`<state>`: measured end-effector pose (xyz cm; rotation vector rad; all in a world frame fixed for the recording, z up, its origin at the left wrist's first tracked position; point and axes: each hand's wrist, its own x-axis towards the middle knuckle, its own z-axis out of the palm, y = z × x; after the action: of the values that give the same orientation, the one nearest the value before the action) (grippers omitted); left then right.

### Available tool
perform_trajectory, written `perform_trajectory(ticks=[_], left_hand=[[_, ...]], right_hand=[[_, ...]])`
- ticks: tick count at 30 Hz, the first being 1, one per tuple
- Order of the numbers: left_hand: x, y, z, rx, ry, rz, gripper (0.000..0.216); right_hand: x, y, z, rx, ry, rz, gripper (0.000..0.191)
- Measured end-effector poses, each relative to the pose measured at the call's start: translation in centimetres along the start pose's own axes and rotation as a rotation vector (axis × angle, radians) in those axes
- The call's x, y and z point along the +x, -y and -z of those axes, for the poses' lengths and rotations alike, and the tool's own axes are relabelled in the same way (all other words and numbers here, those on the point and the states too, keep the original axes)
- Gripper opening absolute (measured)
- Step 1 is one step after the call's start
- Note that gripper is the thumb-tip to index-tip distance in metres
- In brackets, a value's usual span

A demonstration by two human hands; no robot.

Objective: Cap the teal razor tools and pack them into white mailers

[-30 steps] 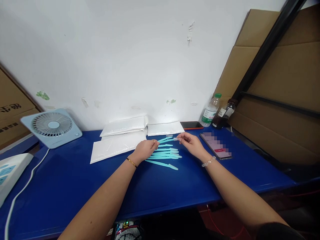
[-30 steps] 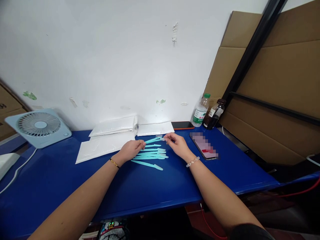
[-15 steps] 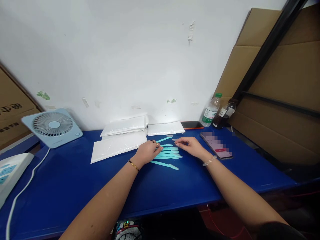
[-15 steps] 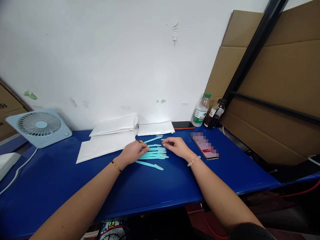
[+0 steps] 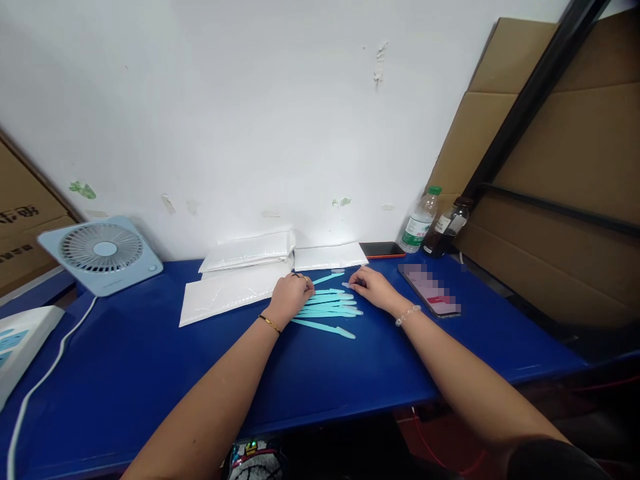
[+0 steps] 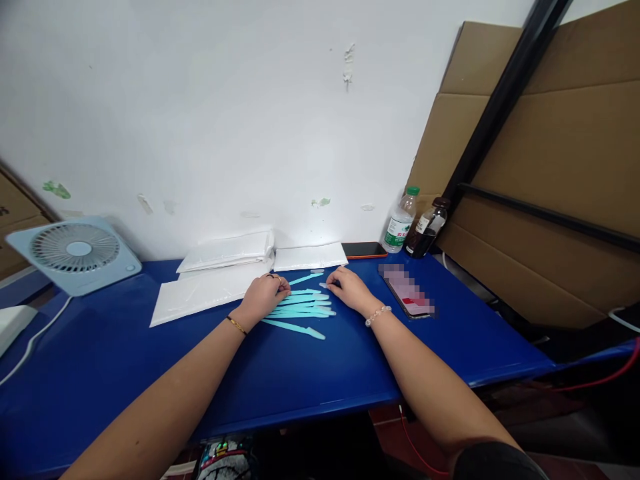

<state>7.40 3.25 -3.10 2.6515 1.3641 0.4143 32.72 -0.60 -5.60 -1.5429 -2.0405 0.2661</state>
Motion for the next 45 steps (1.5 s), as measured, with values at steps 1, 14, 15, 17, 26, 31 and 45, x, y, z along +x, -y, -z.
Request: perform_trajectory(ticks=[1, 14, 15, 17, 26, 31, 45], left_hand=[[0.0, 0.0, 0.0, -0.006, 0.002, 0.013, 0.013], [0.5, 0.3, -1.0, -0.154, 0.014, 0.009, 0.012], [0.6, 0.3, -1.1, -0.166, 0.024, 0.008, 0.011], [0.6, 0.2, -1.1, -0.178, 0.039, 0.0, 0.01], [1.0, 0.3, -0.8, -0.004, -0.111, -0.003, 0.021], [1.5, 1.1, -0.7, 0.003, -0.055, 0.023, 0.015], [1.3, 1.8, -0.6, -0.023, -0.065, 0.033, 0.015]], right_hand=[[-0.1, 0.0, 0.1, 0.007, 0.011, 0.009, 0.009], [-0.3, 1.7, -0.2, 0.062, 0.071, 0.053, 0.012], [-0.2, 1.7, -0.4, 0.069, 0.069, 0.066, 0.012], [-0.1, 1.7, -0.6, 0.083, 0.069, 0.094, 0.011], [3.6, -0.7, 0.1, 0.031, -0.069, 0.075, 0.02], [5.4, -1.8, -0.7, -0.001, 0.009, 0.119, 0.023], [2.0, -1.1, 1.6, 0.041, 0.112, -0.042, 0.012]])
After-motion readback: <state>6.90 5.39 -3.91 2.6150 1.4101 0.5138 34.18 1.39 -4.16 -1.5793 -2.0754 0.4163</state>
